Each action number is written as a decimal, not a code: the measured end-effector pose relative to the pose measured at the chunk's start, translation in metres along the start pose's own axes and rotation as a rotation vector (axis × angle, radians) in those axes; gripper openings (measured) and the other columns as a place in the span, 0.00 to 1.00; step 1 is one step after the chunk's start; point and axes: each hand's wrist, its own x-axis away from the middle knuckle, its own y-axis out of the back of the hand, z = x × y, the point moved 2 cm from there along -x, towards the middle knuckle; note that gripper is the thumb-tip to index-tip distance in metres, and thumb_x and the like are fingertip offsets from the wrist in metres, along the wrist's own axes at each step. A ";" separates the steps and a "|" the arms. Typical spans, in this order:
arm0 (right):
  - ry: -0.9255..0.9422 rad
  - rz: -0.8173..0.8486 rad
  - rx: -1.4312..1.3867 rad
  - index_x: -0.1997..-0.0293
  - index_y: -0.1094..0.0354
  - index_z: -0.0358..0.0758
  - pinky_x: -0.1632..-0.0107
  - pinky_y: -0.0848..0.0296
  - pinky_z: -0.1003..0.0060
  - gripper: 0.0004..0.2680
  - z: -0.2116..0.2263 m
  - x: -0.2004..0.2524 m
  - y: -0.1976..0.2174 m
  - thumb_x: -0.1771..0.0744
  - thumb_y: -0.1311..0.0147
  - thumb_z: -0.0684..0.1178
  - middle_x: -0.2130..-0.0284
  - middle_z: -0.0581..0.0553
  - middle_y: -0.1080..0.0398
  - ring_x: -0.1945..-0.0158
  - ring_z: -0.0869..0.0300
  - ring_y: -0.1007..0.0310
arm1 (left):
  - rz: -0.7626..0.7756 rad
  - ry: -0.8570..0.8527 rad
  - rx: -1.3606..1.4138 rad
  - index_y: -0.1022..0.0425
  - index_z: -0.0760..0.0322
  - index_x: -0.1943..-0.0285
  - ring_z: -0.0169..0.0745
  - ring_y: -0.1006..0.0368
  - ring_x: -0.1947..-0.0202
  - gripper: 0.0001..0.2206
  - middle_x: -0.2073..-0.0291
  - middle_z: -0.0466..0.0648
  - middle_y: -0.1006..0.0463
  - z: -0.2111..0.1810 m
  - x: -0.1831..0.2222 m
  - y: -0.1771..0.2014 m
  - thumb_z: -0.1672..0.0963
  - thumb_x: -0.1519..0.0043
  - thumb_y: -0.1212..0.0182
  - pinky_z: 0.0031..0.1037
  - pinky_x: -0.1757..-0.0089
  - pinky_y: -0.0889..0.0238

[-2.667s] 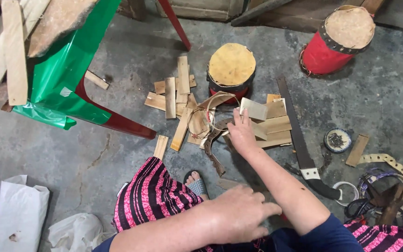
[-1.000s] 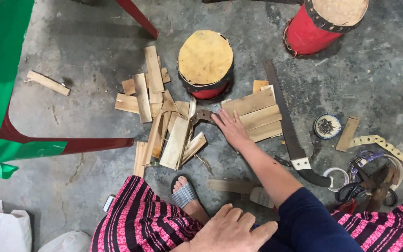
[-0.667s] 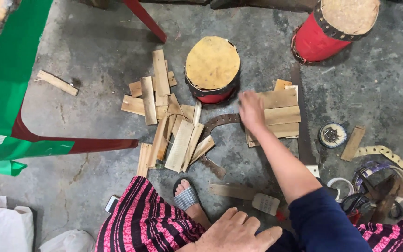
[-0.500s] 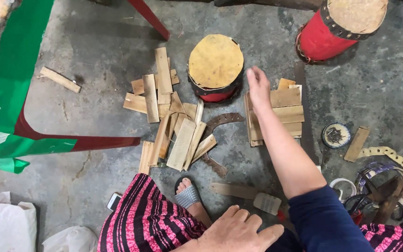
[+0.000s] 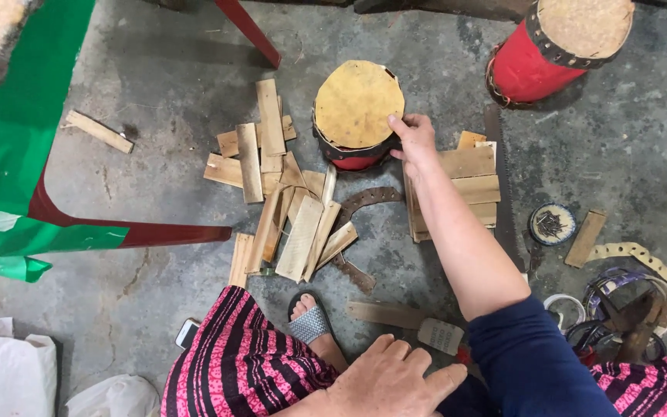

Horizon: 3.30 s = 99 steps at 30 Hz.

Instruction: The person is finishing wooden components by sanding them and then assembling a small traditional drum using a hammer and nails.

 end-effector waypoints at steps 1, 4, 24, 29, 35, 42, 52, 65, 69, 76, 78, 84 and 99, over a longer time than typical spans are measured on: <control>-0.013 0.021 -0.022 0.40 0.41 0.38 0.48 0.27 0.44 0.21 0.002 0.001 -0.001 0.36 0.39 0.54 0.47 0.36 0.33 0.44 0.48 0.30 | -0.029 -0.011 -0.036 0.36 0.64 0.32 0.69 0.27 0.67 0.19 0.67 0.68 0.27 -0.001 0.001 -0.001 0.54 0.31 0.51 0.56 0.57 0.41; -0.035 0.045 -0.009 0.32 0.49 0.35 0.44 0.28 0.39 0.27 0.007 0.006 -0.004 0.36 0.40 0.54 0.37 0.31 0.41 0.37 0.43 0.35 | 0.063 0.024 -0.152 0.39 0.64 0.28 0.65 0.29 0.59 0.24 0.60 0.67 0.26 -0.002 0.008 0.024 0.51 0.32 0.49 0.56 0.52 0.43; -0.113 0.103 -0.085 0.26 0.53 0.30 0.45 0.33 0.25 0.29 0.015 0.021 -0.013 0.32 0.42 0.54 0.30 0.23 0.50 0.29 0.31 0.46 | -0.666 0.787 0.526 0.54 0.51 0.18 0.59 0.41 0.28 0.50 0.27 0.61 0.39 0.352 -0.106 0.168 0.37 0.46 0.32 0.49 0.37 0.39; -0.039 0.065 -0.190 0.27 0.50 0.31 0.46 0.30 0.29 0.27 0.013 0.049 -0.012 0.32 0.43 0.53 0.32 0.24 0.45 0.31 0.35 0.40 | -0.739 0.756 0.400 0.47 0.52 0.21 0.58 0.38 0.30 0.48 0.32 0.63 0.33 0.366 -0.102 0.163 0.37 0.48 0.29 0.44 0.34 0.43; 0.139 0.088 -0.333 0.29 0.44 0.35 0.47 0.24 0.36 0.26 0.048 0.090 0.031 0.33 0.36 0.52 0.38 0.30 0.34 0.38 0.40 0.29 | -0.793 0.495 0.341 0.53 0.63 0.20 0.64 0.40 0.29 0.44 0.30 0.69 0.36 0.217 -0.078 0.192 0.45 0.40 0.31 0.47 0.33 0.47; 0.273 0.011 -0.220 0.33 0.40 0.42 0.50 0.22 0.37 0.20 0.085 0.224 0.145 0.32 0.39 0.52 0.44 0.38 0.28 0.43 0.45 0.24 | -0.719 0.277 0.288 0.58 0.63 0.20 0.72 0.41 0.30 0.45 0.30 0.74 0.39 0.072 -0.079 0.121 0.47 0.41 0.34 0.51 0.33 0.48; -0.129 -0.222 -0.117 0.29 0.46 0.30 0.47 0.34 0.25 0.28 -0.077 0.323 0.254 0.34 0.40 0.56 0.35 0.28 0.39 0.32 0.38 0.39 | -0.456 0.525 0.579 0.62 0.62 0.18 0.58 0.47 0.26 0.48 0.25 0.65 0.47 0.083 -0.103 -0.098 0.47 0.43 0.35 0.43 0.30 0.50; -0.085 -0.150 -0.316 0.27 0.46 0.34 0.48 0.27 0.39 0.26 -0.147 0.263 0.223 0.34 0.40 0.46 0.35 0.29 0.37 0.35 0.40 0.34 | -0.626 0.571 0.646 0.57 0.73 0.20 0.69 0.45 0.28 0.46 0.30 0.73 0.40 0.151 -0.101 -0.134 0.52 0.42 0.30 0.50 0.34 0.46; -0.058 -0.145 -0.266 0.27 0.45 0.35 0.48 0.24 0.43 0.27 -0.141 0.242 0.217 0.35 0.39 0.46 0.35 0.29 0.37 0.36 0.39 0.33 | -0.657 0.547 0.638 0.59 0.64 0.18 0.62 0.45 0.27 0.48 0.28 0.67 0.40 0.165 -0.108 -0.123 0.50 0.42 0.29 0.50 0.34 0.45; -0.020 -0.102 -0.109 0.28 0.44 0.36 0.43 0.28 0.40 0.26 -0.124 0.222 0.208 0.34 0.39 0.48 0.35 0.28 0.37 0.35 0.39 0.34 | -0.670 0.547 0.649 0.60 0.68 0.18 0.66 0.50 0.26 0.46 0.26 0.69 0.45 0.163 -0.110 -0.099 0.50 0.39 0.32 0.55 0.32 0.52; -0.024 -0.089 -0.109 0.27 0.44 0.38 0.41 0.29 0.40 0.26 -0.111 0.231 0.211 0.34 0.39 0.49 0.35 0.31 0.37 0.34 0.40 0.34 | -0.643 0.588 0.631 0.60 0.63 0.18 0.63 0.48 0.26 0.48 0.26 0.66 0.44 0.162 -0.111 -0.095 0.48 0.41 0.30 0.54 0.32 0.50; -0.084 -0.014 -0.207 0.22 0.57 0.37 0.36 0.50 0.23 0.32 -0.101 0.234 0.234 0.32 0.39 0.55 0.26 0.26 0.58 0.24 0.31 0.59 | -0.743 0.607 0.704 0.61 0.61 0.17 0.69 0.49 0.26 0.46 0.27 0.69 0.44 0.183 -0.106 -0.101 0.50 0.39 0.32 0.58 0.33 0.50; -0.037 -0.127 -0.091 0.33 0.36 0.40 0.46 0.25 0.49 0.21 -0.120 0.210 0.244 0.33 0.38 0.53 0.42 0.37 0.31 0.38 0.45 0.32 | -0.823 0.644 0.639 0.47 0.60 0.20 0.69 0.42 0.30 0.41 0.31 0.69 0.36 0.183 -0.106 -0.111 0.48 0.41 0.31 0.53 0.35 0.45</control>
